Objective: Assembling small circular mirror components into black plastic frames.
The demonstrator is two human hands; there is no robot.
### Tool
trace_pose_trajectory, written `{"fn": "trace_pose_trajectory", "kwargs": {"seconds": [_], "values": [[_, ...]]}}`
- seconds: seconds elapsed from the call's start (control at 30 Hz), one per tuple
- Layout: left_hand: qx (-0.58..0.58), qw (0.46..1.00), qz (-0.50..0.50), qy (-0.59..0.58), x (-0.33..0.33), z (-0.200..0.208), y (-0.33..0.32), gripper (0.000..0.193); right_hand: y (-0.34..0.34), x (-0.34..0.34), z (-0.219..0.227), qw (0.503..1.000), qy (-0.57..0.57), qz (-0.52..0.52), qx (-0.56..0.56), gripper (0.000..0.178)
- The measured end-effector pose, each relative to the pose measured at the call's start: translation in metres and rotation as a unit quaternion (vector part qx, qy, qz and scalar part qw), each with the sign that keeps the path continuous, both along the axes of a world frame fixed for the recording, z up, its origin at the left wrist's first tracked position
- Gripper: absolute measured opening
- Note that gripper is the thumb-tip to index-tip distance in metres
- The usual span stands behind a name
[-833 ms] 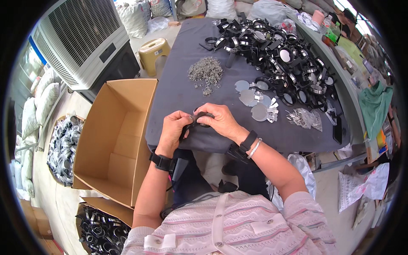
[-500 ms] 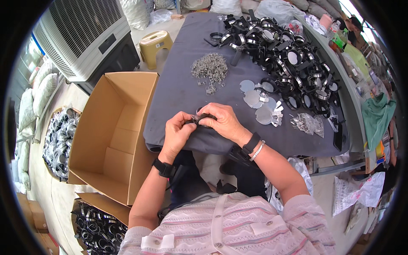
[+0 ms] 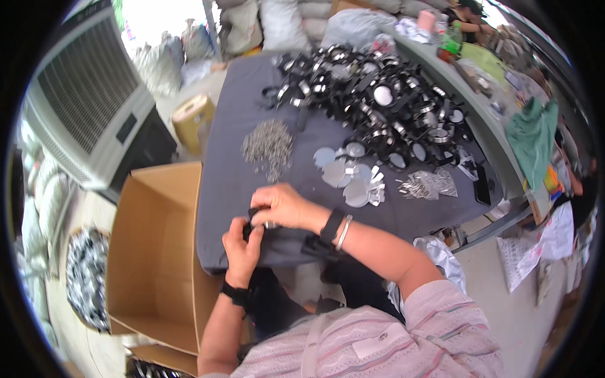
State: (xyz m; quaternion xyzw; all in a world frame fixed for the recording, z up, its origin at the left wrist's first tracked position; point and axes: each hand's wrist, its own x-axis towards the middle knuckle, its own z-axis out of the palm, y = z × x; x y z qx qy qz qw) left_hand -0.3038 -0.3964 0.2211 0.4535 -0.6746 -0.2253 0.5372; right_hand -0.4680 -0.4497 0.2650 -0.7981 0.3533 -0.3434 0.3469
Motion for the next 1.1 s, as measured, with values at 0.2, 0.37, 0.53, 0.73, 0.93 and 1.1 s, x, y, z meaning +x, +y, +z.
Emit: {"fn": "trace_pose_trajectory", "kwargs": {"seconds": [0.2, 0.37, 0.53, 0.73, 0.93, 1.1], "values": [[0.038, 0.998, -0.039, 0.018, -0.005, -0.003, 0.005, 0.020, 0.032, -0.010, -0.026, 0.986, -0.105, -0.104, -0.080, 0.018], [0.187, 0.974, -0.083, 0.101, 0.002, 0.012, -0.003, 0.017, 0.071, -0.055, -0.026, 0.957, -0.108, -0.269, -0.014, 0.017], [0.293, 0.947, -0.133, 0.017, -0.018, 0.090, -0.046, 0.014, 0.083, -0.067, -0.050, 0.940, -0.173, -0.295, 0.016, 0.019], [0.125, 0.928, -0.275, 0.218, -0.098, 0.198, -0.114, 0.070, 0.086, -0.072, -0.046, 0.948, -0.142, -0.284, 0.007, 0.021], [0.168, 0.972, -0.147, 0.078, -0.038, 0.099, -0.084, 0.058, 0.088, -0.074, -0.046, 0.952, -0.131, -0.276, -0.015, 0.021], [0.167, 0.946, 0.100, 0.259, 0.134, 0.059, 0.001, 0.035, 0.079, -0.070, -0.048, 0.952, -0.107, -0.277, -0.073, 0.018]]}}
